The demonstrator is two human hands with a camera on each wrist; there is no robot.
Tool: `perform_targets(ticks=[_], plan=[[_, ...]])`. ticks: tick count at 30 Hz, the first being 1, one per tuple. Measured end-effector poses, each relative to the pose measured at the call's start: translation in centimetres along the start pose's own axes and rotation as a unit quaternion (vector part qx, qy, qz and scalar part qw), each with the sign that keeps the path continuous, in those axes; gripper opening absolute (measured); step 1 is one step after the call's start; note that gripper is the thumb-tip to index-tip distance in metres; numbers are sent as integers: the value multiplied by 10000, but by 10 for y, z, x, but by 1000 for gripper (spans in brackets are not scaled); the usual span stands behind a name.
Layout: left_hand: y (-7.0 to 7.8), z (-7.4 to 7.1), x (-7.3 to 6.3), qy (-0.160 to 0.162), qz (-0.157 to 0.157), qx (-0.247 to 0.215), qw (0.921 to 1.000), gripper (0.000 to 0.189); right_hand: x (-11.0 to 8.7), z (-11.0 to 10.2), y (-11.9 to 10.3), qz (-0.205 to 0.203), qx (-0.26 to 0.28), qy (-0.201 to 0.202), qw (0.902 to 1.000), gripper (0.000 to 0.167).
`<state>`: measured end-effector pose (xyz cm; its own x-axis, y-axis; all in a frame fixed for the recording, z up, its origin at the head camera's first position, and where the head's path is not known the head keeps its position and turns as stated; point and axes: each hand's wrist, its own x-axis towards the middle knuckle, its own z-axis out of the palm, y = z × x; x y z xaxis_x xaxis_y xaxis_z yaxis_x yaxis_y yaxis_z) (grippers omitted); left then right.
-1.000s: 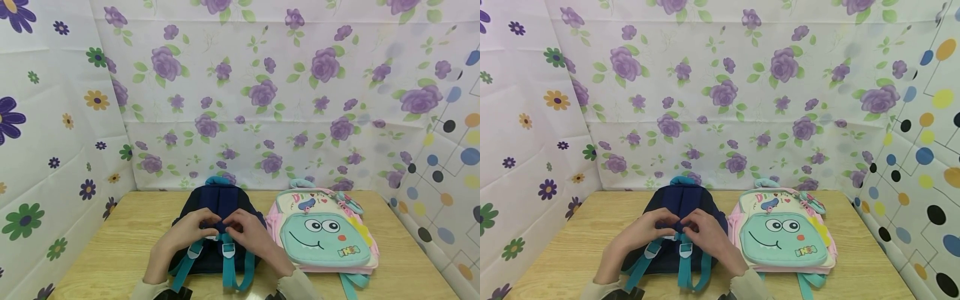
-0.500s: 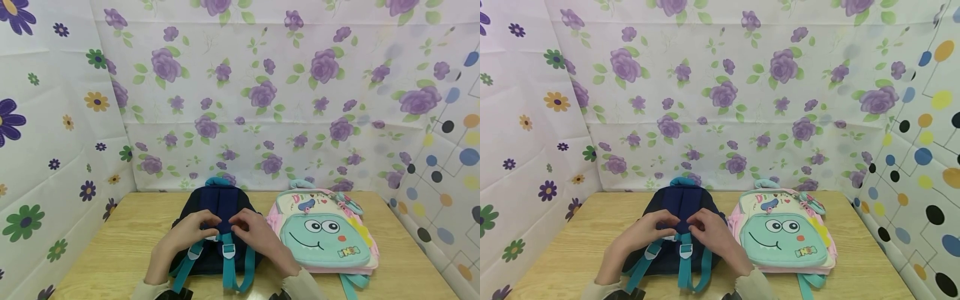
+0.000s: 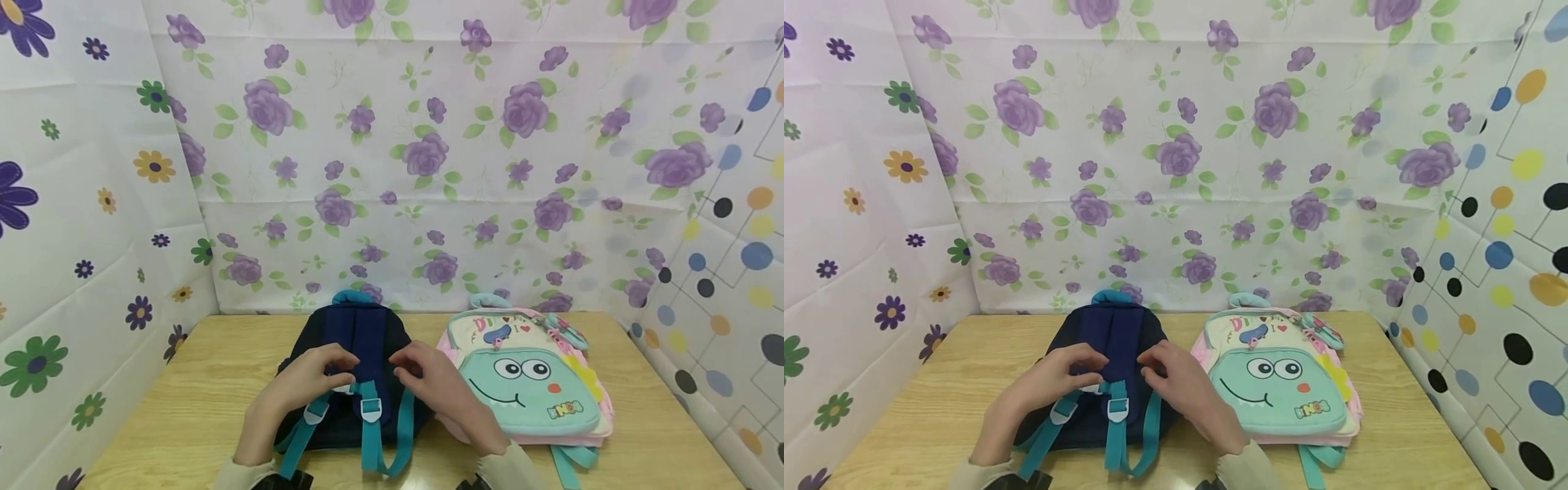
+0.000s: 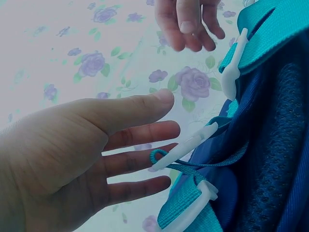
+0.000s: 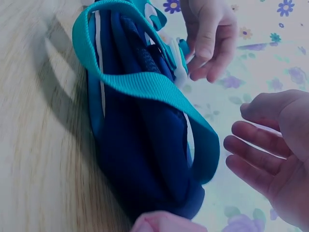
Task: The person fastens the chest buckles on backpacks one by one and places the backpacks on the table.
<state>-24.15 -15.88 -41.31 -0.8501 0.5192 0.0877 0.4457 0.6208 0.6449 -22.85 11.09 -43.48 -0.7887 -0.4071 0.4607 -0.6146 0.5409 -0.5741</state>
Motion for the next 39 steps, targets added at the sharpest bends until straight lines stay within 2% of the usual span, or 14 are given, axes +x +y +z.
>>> perform_targets(ticks=[14, 24, 32, 35, 39], plan=[[-4, 1, 0, -54, 44, 56, 10000, 29, -21, -15, 10, 84, -93, 94, 9999, 14], [-2, 1, 2, -108, 61, 27, 9999, 29, -22, -26, 19, -221, -198, 125, 9995, 15], [0, 5, 6, -186, 114, 15, 9998, 28, -22, -38, 30, -191, -426, 110, 9989, 17], [1, 8, 6, -59, 230, 180, 9996, 25, -22, -44, 32, -179, -446, 76, 9988, 18], [6, 14, 8, 284, 483, 456, 9974, 21, -23, -54, 34, 10, -516, 53, 9987, 19]])
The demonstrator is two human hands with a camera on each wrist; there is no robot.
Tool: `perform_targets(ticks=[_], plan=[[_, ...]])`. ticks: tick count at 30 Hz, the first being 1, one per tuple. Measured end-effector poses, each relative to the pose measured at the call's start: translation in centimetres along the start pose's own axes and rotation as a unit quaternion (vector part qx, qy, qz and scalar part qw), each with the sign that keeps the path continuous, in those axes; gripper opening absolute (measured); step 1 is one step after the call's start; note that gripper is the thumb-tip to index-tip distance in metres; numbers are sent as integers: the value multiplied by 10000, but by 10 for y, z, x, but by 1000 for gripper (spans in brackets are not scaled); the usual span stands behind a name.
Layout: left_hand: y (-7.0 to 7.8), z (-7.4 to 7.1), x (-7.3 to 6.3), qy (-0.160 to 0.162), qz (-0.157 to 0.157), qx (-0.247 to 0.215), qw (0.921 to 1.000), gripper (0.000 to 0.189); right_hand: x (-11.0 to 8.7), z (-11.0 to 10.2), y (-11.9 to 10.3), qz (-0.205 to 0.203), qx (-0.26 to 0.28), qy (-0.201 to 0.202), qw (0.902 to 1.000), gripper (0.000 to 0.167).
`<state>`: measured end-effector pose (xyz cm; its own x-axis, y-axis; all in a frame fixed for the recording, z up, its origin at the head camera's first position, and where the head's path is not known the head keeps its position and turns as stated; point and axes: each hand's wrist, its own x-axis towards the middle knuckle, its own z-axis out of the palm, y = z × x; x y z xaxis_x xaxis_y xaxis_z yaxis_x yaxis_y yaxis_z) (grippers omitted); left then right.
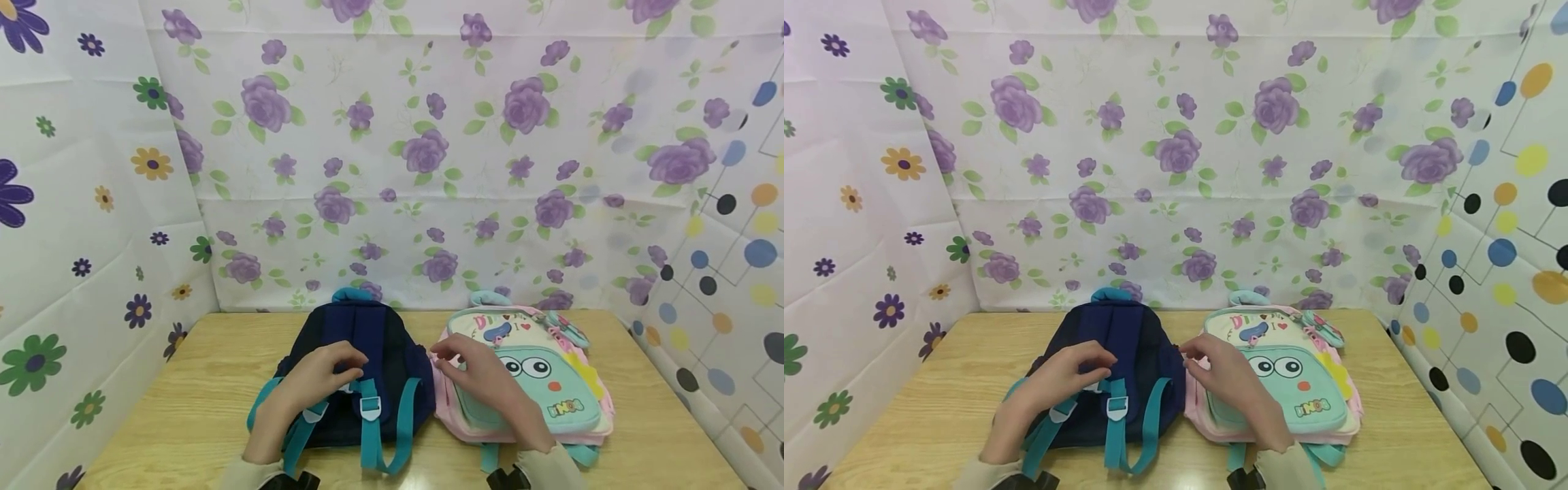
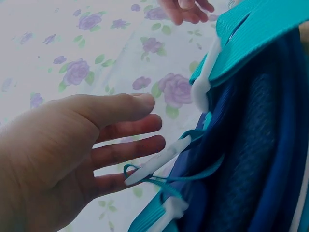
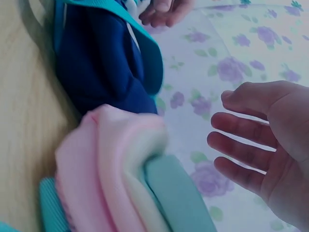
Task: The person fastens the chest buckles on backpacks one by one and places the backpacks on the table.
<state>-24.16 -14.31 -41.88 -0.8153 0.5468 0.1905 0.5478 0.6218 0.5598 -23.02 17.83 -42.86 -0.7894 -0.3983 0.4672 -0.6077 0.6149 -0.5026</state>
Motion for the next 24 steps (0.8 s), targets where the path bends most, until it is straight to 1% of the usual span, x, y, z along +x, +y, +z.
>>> perform_targets(ticks=[4, 9, 20, 24], plan=[[4, 8, 4, 274, 134, 282, 9991, 21, -2, -10, 5, 319, -42, -122, 9994, 21], [8, 20, 10, 422, 176, 525, 9976, 25, -5, -20, 14, 553, -79, -252, 9981, 24], [28, 38, 18, 758, 266, 725, 9941, 29, -13, -41, 31, 841, -109, -112, 9963, 27], [37, 48, 21, 713, 279, 709, 9945, 29, -18, -51, 38, 1003, -186, -33, 9948, 28]])
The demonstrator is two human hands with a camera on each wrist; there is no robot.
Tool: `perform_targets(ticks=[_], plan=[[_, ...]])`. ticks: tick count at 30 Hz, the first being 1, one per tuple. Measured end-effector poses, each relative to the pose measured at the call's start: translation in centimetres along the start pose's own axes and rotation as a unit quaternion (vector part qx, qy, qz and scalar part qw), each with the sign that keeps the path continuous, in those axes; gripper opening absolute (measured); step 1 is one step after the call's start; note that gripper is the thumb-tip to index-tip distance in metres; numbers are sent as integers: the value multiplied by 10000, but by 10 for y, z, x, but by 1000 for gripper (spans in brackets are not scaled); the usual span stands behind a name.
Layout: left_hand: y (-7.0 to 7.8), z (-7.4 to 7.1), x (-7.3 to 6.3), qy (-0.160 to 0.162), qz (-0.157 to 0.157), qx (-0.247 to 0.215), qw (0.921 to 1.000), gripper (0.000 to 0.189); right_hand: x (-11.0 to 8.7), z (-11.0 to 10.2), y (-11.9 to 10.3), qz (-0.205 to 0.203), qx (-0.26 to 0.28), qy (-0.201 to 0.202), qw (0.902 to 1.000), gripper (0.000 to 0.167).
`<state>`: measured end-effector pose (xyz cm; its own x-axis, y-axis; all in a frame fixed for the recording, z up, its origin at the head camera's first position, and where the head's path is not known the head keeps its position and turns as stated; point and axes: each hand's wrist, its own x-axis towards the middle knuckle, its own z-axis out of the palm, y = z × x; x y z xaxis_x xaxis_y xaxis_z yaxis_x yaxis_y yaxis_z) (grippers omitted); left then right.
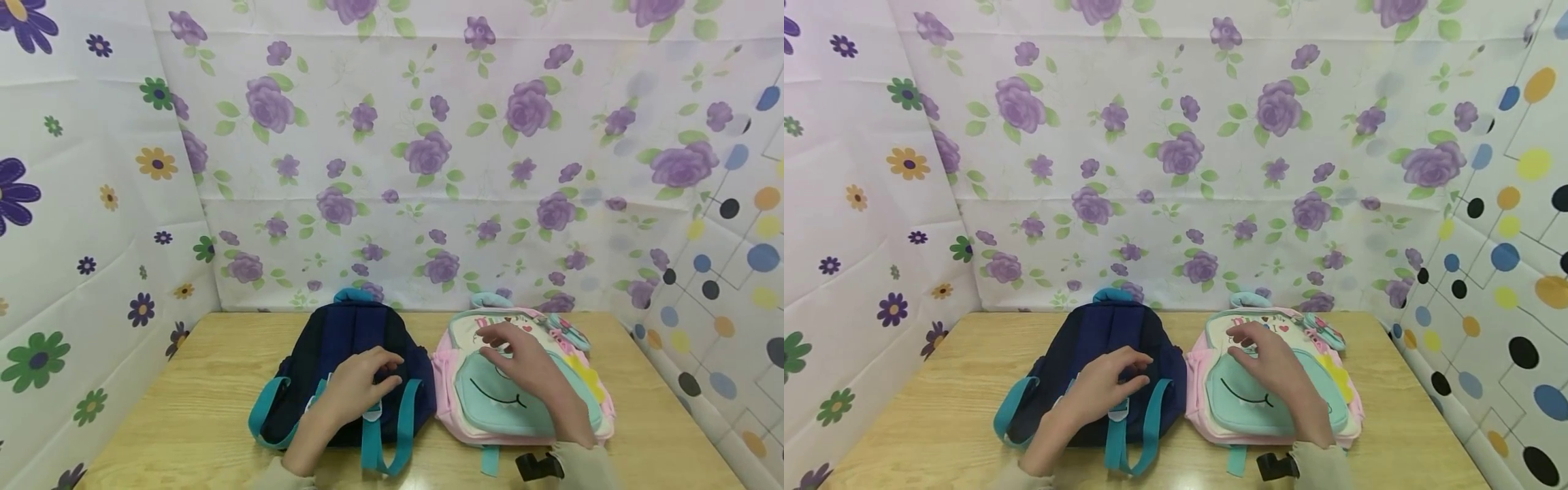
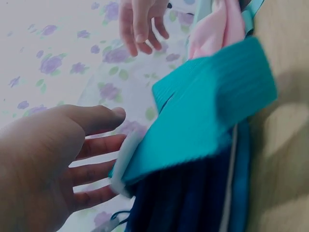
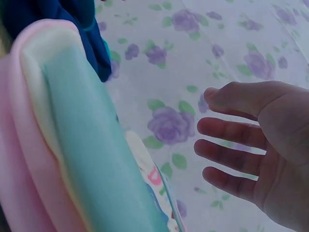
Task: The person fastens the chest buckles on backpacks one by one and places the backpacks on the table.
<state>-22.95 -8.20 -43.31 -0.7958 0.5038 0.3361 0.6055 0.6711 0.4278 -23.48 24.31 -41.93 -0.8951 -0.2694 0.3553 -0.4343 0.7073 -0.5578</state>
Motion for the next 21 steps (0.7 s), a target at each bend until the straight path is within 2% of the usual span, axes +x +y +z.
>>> perform_targets(ticks=[6, 12, 18, 21], plan=[[14, 13, 4, -265, -16, -49, 9996, 29, -3, -9, 13, 125, -60, 125, 9998, 29], [32, 26, 15, -409, -102, -65, 9991, 30, -7, -17, 24, 417, -78, 56, 9991, 34], [47, 40, 21, -336, -28, 43, 9994, 28, -13, -28, 31, 689, -218, 41, 9974, 38], [52, 45, 23, -356, -91, -10, 9993, 28, -15, -33, 35, 757, -295, 70, 9967, 38]])
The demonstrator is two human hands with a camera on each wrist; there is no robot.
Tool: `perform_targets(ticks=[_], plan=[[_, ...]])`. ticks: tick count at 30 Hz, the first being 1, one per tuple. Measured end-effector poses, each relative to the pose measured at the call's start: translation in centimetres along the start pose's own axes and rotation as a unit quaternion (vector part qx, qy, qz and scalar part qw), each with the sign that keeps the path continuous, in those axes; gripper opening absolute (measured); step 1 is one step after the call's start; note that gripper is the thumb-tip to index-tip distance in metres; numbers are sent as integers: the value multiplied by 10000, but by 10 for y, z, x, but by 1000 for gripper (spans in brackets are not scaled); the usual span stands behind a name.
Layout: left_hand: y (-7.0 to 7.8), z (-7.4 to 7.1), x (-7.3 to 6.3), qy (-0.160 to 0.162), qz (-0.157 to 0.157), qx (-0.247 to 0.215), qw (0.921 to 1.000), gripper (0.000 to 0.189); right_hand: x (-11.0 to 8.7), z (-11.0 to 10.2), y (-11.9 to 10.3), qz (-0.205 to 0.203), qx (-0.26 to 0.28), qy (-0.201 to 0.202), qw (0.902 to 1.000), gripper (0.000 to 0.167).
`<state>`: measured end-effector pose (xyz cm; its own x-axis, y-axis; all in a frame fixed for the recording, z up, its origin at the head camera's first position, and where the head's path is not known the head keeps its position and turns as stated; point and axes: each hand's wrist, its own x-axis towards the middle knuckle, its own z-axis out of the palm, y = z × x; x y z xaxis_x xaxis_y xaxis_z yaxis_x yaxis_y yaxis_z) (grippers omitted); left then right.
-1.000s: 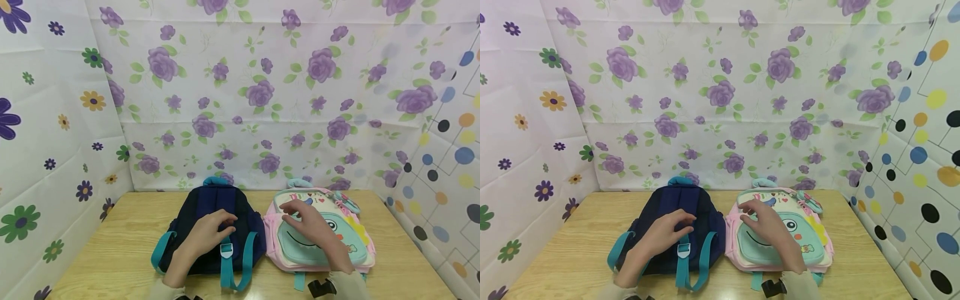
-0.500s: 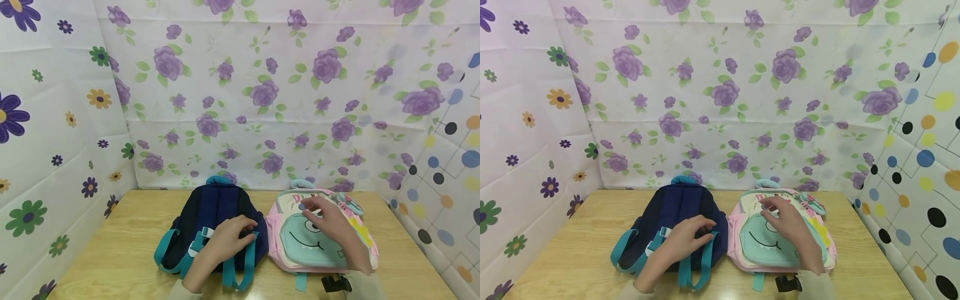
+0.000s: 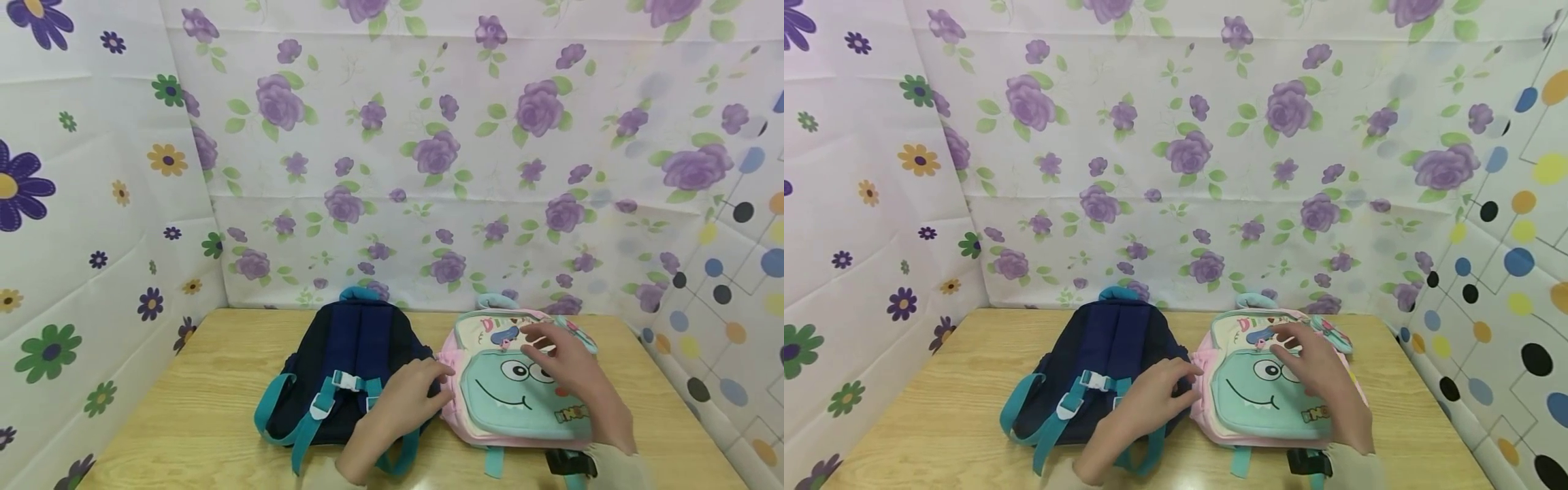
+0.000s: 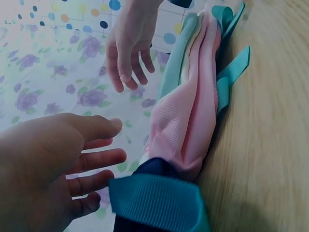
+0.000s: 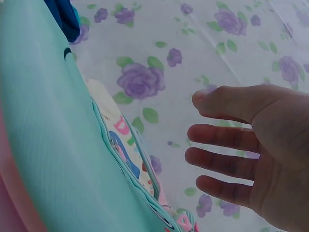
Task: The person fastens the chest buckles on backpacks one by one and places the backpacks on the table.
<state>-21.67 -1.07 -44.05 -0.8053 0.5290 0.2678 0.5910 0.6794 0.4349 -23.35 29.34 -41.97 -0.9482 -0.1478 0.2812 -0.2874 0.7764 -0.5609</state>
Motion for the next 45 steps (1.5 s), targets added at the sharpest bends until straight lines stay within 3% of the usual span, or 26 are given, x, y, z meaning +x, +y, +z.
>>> perform_targets(ticks=[13, 31, 38, 45], plan=[[21, 16, 11, -354, -678, -641, 9950, 36, -7, -10, 23, 263, -202, 22, 9994, 40], [22, 33, 8, -356, -287, 438, 9980, 44, -17, -22, 47, 1050, 30, -154, 9943, 52], [24, 37, 9, -552, -338, 672, 9956, 47, -21, -22, 56, 1265, 151, -265, 9915, 60], [25, 39, 9, -614, -327, 859, 9939, 47, -21, -21, 74, 1033, -22, -254, 9943, 53]])
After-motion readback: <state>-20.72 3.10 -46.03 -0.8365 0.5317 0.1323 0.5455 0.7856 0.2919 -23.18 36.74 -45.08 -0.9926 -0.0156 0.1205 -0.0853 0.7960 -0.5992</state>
